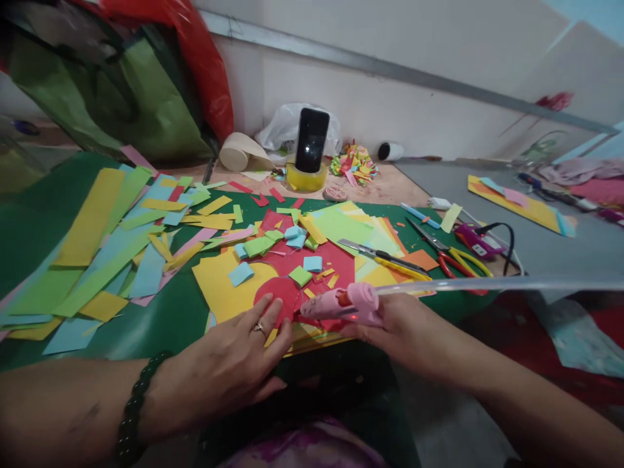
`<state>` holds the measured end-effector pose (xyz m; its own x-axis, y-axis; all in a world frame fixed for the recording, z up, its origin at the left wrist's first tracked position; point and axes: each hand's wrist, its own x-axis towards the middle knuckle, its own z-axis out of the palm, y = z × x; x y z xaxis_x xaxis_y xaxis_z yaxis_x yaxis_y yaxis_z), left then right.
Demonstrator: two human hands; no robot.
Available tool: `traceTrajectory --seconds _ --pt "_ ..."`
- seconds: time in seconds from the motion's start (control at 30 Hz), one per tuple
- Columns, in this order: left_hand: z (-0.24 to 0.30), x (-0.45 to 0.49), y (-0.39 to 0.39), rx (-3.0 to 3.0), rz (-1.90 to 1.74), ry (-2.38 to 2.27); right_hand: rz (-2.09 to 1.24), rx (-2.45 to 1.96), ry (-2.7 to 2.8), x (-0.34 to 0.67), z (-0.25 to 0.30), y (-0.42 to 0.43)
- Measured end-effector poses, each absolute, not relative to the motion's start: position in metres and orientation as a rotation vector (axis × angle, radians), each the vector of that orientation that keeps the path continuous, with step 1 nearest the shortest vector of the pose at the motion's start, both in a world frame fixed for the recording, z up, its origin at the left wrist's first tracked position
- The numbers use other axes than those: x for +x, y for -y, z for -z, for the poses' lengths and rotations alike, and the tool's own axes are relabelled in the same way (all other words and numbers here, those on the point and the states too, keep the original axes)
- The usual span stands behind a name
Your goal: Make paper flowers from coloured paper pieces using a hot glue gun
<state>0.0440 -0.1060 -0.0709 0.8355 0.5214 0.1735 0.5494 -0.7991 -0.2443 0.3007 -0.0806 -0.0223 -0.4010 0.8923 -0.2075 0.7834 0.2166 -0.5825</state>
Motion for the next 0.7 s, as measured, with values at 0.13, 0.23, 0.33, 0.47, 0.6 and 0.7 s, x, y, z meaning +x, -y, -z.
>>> traceTrajectory --seconds 0.13,0.23,0.33,0.47,0.6,0.7 --pt "0.072 0.045 0.106 -2.715 0.160 0.791 -0.946 -1.529 2.135 0.300 0.013 0.079" --pt "0.073 0.045 0.106 -2.725 0.133 0.795 -0.857 -1.634 1.925 0.307 0.015 0.075" --pt "0.074 0.045 0.106 -2.750 0.093 0.820 -0.950 -1.625 1.697 0.318 0.026 0.067" --pt "0.073 0.046 0.106 -2.794 0.020 0.854 -1.057 -1.533 1.595 0.323 0.036 0.057" --pt "0.073 0.046 0.105 -2.756 0.056 0.819 -1.117 -1.603 1.656 0.314 0.034 0.057" --pt "0.075 0.045 0.105 -2.703 0.123 0.786 -1.067 -1.678 1.802 0.305 0.028 0.064"
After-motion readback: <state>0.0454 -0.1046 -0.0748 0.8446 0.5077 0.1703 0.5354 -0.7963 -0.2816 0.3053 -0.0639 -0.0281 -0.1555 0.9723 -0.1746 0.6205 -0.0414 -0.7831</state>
